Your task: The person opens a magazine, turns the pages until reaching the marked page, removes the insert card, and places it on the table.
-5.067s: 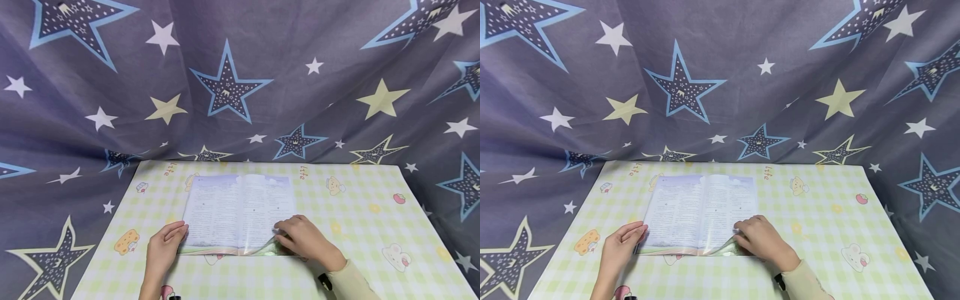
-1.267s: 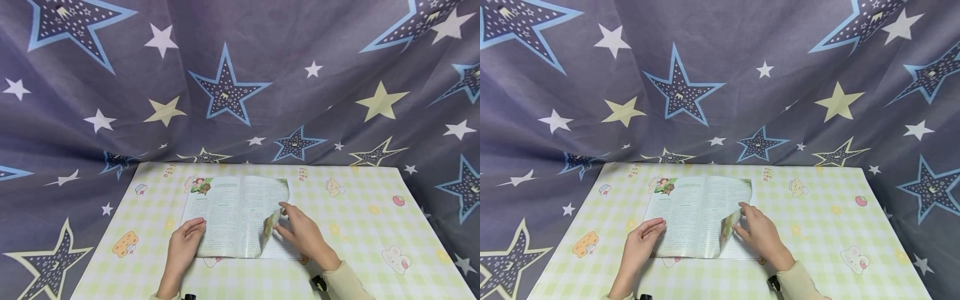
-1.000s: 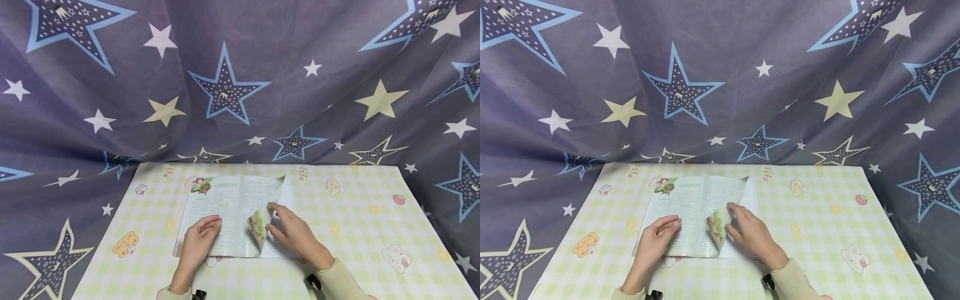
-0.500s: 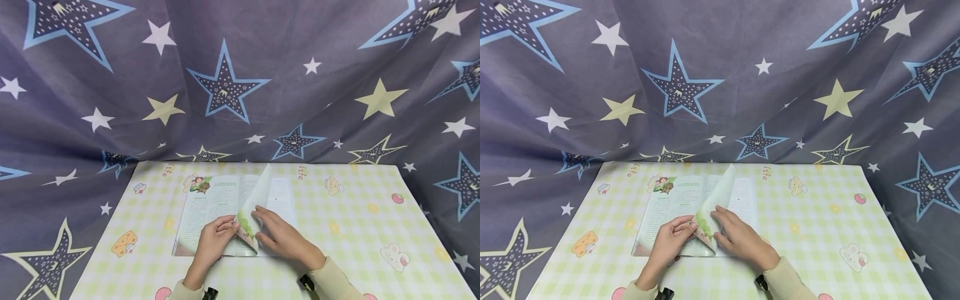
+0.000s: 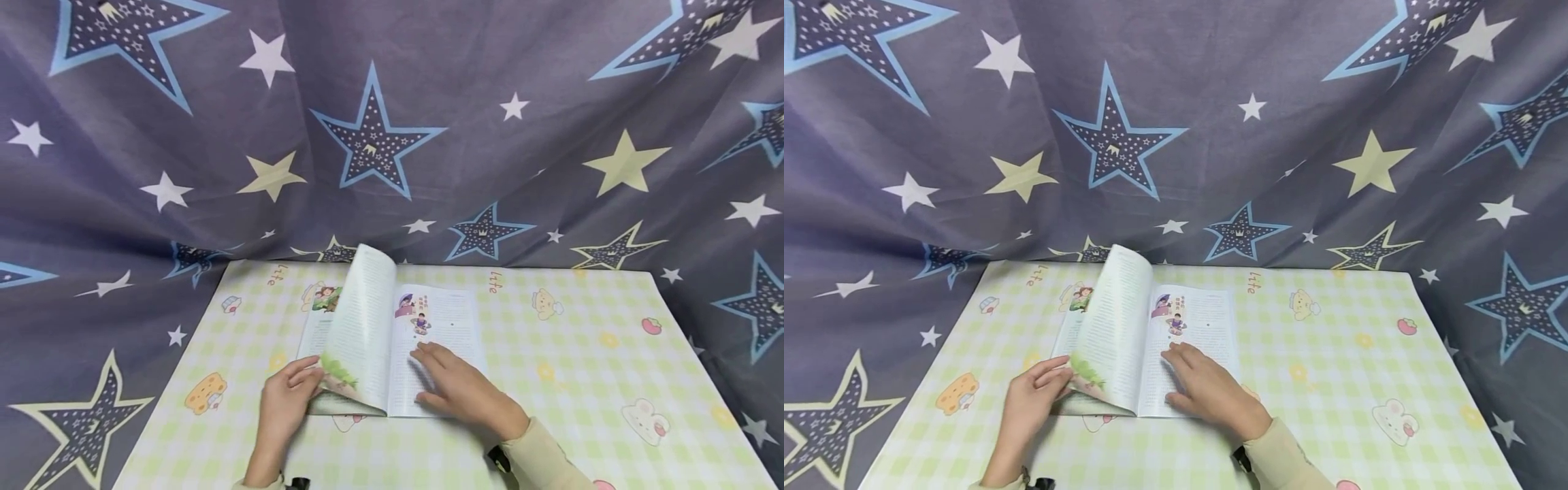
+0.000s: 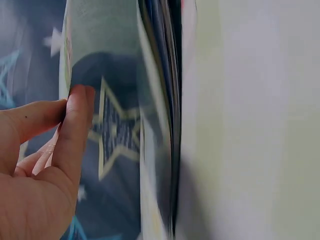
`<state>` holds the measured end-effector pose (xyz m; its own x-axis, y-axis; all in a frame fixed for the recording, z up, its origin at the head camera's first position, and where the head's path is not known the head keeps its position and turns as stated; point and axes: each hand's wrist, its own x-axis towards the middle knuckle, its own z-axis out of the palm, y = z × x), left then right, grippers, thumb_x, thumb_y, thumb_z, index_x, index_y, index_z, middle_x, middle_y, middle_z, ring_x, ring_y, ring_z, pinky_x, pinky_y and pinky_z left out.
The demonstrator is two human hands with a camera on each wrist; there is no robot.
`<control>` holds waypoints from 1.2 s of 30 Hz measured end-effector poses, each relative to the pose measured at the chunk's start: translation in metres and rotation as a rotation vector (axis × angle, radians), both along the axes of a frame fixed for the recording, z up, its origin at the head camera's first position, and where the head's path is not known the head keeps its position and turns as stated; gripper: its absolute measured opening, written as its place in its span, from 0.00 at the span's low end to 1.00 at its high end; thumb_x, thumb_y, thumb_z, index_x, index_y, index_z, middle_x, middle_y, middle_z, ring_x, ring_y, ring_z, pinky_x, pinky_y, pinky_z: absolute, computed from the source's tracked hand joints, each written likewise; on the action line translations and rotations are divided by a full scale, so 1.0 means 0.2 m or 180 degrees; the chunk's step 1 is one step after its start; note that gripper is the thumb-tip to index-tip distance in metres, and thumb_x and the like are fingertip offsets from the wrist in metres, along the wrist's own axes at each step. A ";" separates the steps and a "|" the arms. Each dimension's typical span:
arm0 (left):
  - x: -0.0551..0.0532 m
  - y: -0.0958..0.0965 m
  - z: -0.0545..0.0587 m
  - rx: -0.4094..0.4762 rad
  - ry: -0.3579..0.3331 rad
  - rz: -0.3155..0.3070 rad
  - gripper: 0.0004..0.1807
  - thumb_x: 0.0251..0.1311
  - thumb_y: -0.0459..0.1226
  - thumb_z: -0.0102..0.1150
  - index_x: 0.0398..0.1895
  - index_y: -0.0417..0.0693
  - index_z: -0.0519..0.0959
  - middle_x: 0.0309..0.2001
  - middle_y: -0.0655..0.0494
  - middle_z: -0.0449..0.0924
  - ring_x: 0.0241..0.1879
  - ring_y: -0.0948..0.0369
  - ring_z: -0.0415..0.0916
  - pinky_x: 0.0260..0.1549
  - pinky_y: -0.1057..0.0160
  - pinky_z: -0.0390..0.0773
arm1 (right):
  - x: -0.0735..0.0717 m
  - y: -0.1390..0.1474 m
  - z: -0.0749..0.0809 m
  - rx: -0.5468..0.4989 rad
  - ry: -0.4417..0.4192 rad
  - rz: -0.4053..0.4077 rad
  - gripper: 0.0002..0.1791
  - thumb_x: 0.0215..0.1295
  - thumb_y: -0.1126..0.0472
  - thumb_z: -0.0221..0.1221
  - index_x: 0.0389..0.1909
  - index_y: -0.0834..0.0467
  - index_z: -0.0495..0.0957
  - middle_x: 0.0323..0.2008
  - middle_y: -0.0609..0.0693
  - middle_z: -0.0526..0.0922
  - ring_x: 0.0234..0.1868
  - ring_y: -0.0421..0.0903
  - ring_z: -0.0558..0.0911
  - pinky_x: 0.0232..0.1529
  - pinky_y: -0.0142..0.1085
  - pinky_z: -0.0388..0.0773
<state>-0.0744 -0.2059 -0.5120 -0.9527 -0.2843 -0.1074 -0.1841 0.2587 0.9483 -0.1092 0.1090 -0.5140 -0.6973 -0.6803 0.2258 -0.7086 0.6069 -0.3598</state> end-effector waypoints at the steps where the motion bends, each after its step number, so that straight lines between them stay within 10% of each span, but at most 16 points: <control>1: 0.01 -0.04 0.00 -0.0085 -0.0049 0.0089 0.15 0.64 0.34 0.65 0.54 0.40 0.83 0.40 0.46 0.87 0.34 0.65 0.85 0.32 0.70 0.84 | 0.00 -0.01 -0.01 0.0109 -0.0020 0.0050 0.41 0.61 0.47 0.69 0.69 0.62 0.67 0.68 0.62 0.69 0.69 0.59 0.68 0.69 0.49 0.64; 15: 0.07 -0.19 0.02 -0.0232 -0.0288 0.0617 0.23 0.66 0.46 0.65 0.58 0.41 0.80 0.48 0.48 0.86 0.38 0.75 0.81 0.37 0.77 0.80 | 0.02 -0.09 -0.02 0.0788 -0.0164 0.0257 0.38 0.57 0.42 0.71 0.65 0.55 0.73 0.69 0.57 0.68 0.70 0.56 0.66 0.66 0.50 0.68; 30: 0.03 -0.10 0.02 0.0073 -0.0235 0.0432 0.19 0.67 0.42 0.65 0.55 0.40 0.81 0.45 0.46 0.86 0.42 0.59 0.86 0.39 0.70 0.83 | 0.01 0.04 0.03 0.0199 -0.0136 0.0365 0.11 0.64 0.58 0.67 0.45 0.55 0.82 0.38 0.44 0.84 0.39 0.37 0.80 0.47 0.40 0.80; 36: 0.01 -0.07 0.01 0.0259 -0.0178 0.0264 0.18 0.67 0.38 0.64 0.56 0.39 0.80 0.48 0.43 0.85 0.46 0.55 0.85 0.42 0.68 0.83 | 0.01 0.14 0.05 0.0174 -0.0207 0.0043 0.12 0.67 0.56 0.65 0.48 0.57 0.83 0.42 0.47 0.86 0.43 0.42 0.84 0.48 0.44 0.81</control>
<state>-0.0720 -0.2201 -0.5101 -0.9182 -0.3500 -0.1857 -0.2549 0.1631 0.9531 -0.1071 0.1375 -0.5040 -0.7001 -0.6997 0.1427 -0.6930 0.6176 -0.3719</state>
